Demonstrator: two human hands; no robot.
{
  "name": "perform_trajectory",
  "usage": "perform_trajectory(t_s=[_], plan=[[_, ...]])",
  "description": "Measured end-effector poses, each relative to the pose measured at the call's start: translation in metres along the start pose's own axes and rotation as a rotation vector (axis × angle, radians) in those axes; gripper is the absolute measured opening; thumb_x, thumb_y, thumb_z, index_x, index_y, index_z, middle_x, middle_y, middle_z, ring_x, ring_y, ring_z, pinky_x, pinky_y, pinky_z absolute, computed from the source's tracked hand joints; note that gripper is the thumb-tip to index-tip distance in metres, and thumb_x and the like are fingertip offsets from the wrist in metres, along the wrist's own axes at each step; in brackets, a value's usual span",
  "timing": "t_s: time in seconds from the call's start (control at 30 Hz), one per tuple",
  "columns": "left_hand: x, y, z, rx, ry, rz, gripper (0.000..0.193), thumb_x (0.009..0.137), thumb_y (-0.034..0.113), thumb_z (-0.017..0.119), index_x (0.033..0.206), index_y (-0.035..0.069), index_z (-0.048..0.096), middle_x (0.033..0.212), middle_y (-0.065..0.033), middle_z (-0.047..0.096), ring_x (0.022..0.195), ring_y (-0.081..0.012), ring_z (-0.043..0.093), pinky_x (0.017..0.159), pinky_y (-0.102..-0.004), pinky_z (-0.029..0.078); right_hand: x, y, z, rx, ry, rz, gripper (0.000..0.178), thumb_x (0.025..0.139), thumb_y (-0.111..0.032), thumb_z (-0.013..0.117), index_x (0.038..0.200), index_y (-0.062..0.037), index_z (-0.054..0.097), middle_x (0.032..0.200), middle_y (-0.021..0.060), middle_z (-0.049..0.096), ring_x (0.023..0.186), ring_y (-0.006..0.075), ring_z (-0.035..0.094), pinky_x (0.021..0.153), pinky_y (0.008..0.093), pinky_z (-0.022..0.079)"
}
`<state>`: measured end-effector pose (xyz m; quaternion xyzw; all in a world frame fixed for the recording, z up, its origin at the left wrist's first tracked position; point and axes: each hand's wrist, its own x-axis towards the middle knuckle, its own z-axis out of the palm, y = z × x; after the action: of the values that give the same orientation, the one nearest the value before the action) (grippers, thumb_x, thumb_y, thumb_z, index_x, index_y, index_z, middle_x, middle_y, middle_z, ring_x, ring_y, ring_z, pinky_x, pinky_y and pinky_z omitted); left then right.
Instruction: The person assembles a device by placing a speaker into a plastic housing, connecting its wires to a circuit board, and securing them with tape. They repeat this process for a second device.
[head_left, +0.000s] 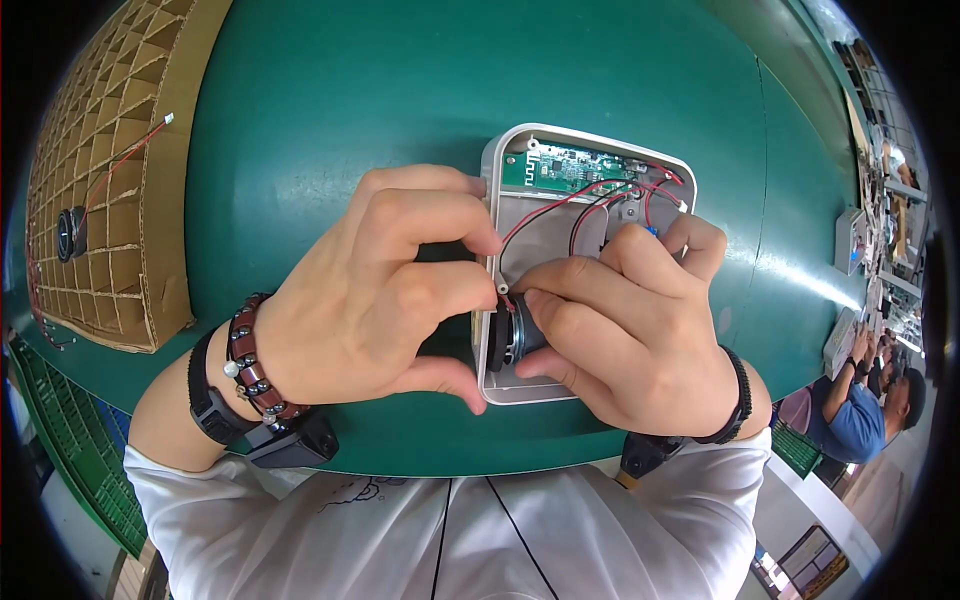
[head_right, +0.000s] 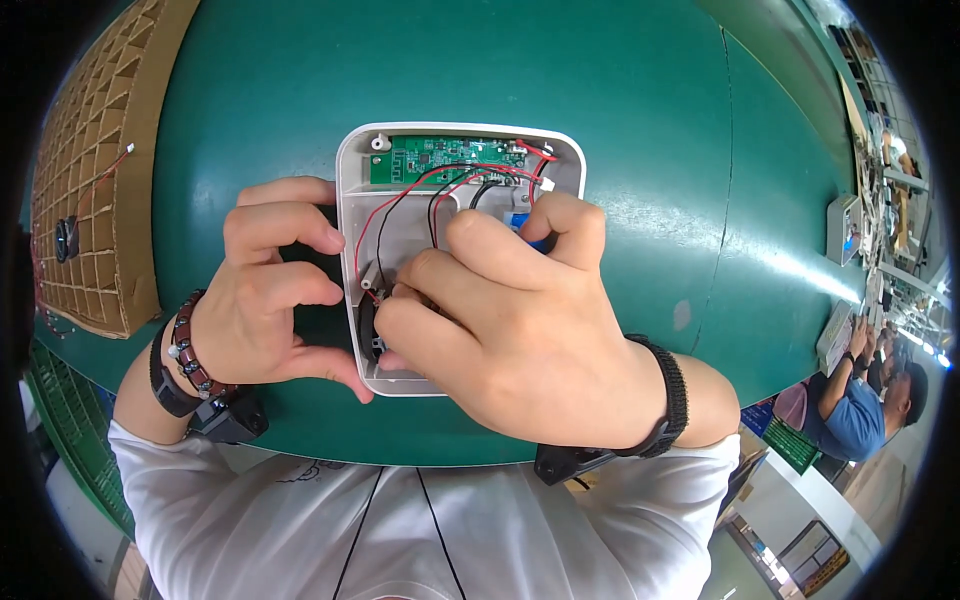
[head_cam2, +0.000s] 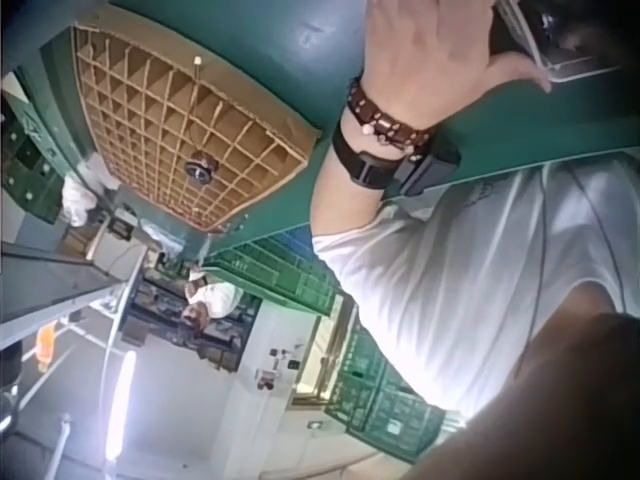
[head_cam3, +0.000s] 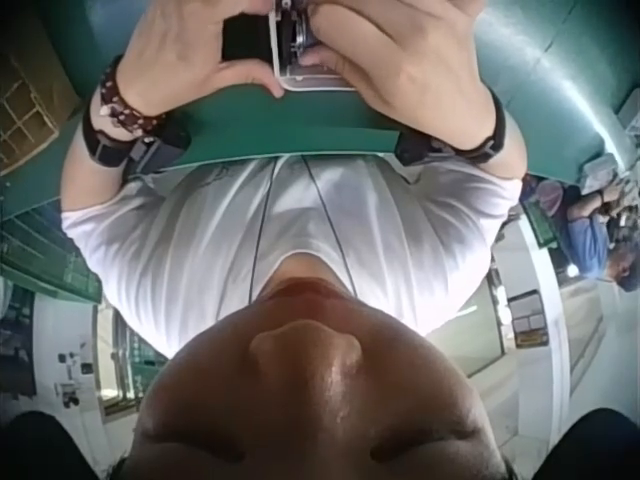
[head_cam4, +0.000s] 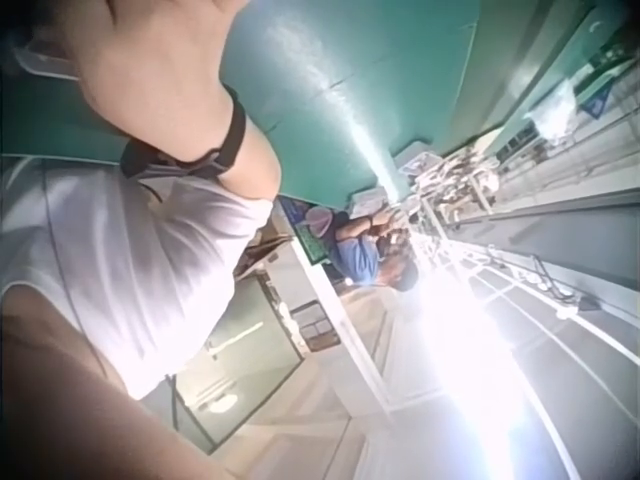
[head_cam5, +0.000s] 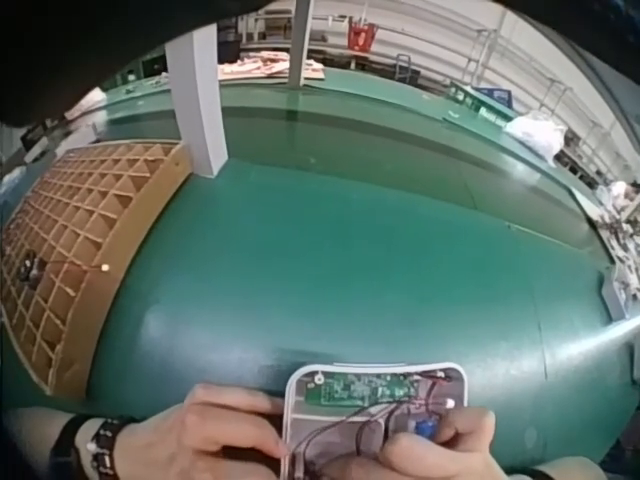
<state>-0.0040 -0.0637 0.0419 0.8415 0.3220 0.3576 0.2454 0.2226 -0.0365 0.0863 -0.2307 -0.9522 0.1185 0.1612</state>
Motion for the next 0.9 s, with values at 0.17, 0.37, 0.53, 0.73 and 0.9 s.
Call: perform_trajectory(t_s=[0.17, 0.37, 0.53, 0.73, 0.9], plan=[[0.0025, 0.0081, -0.0055, 0.17, -0.015, 0.08, 0.049, 0.057, 0.052, 0.079, 0.09, 0.019, 0.061, 0.106, -0.0053, 0.044, 0.1, -0.0299, 0.047, 0.085, -0.0413, 0.039, -0.0005, -0.001, 0.0031, 0.0, 0.032, 0.011, 0.032, 0.07, -0.039, 0.069, 0.084, -0.0099, 0.064, 0.09, -0.0028, 0.064, 0.068, 0.0165, 0.044, 0.07, 0.0384, 0.024], [0.004, 0.0095, -0.0065, 0.152, -0.037, 0.112, 0.034, 0.061, 0.045, 0.076, 0.082, 0.019, 0.069, 0.09, -0.0006, 0.049, 0.088, -0.0256, 0.044, 0.076, -0.0368, 0.038, -0.0005, -0.0017, 0.0013, 0.024, 0.019, 0.032, 0.033, 0.072, -0.04, 0.069, 0.084, -0.0098, 0.063, 0.089, -0.003, 0.063, 0.068, 0.017, 0.043, 0.072, 0.0384, 0.025], [0.0045, 0.0089, -0.005, 0.098, -0.017, 0.082, 0.033, 0.062, 0.042, 0.076, 0.082, 0.017, 0.068, 0.081, 0.0013, 0.049, 0.082, -0.0238, 0.045, 0.069, -0.0349, 0.038, 0.0012, 0.0004, -0.0011, 0.022, -0.03, 0.013, 0.036, 0.072, -0.043, 0.068, 0.084, -0.0092, 0.062, 0.089, -0.003, 0.063, 0.067, 0.0176, 0.042, 0.073, 0.0381, 0.025], [0.0038, 0.0047, -0.0029, 0.043, -0.022, 0.088, 0.028, 0.063, 0.038, 0.076, 0.079, 0.017, 0.067, 0.069, 0.0039, 0.044, 0.067, -0.0182, 0.044, 0.058, -0.0319, 0.033, 0.0007, -0.0013, 0.0013, 0.055, -0.014, 0.029, 0.036, 0.072, -0.042, 0.068, 0.083, -0.0084, 0.062, 0.09, -0.0023, 0.064, 0.066, 0.0181, 0.042, 0.072, 0.0376, 0.025], [0.0032, 0.0005, -0.0048, 0.074, -0.036, 0.184, 0.024, 0.067, 0.035, 0.075, 0.079, 0.017, 0.067, 0.059, 0.0059, 0.04, 0.054, -0.0136, 0.041, 0.049, -0.0294, 0.027, 0.0043, -0.0013, 0.0019, 0.031, -0.028, 0.036, 0.035, 0.072, -0.041, 0.069, 0.082, -0.008, 0.062, 0.091, -0.0016, 0.064, 0.065, 0.0181, 0.041, 0.071, 0.0373, 0.025]])
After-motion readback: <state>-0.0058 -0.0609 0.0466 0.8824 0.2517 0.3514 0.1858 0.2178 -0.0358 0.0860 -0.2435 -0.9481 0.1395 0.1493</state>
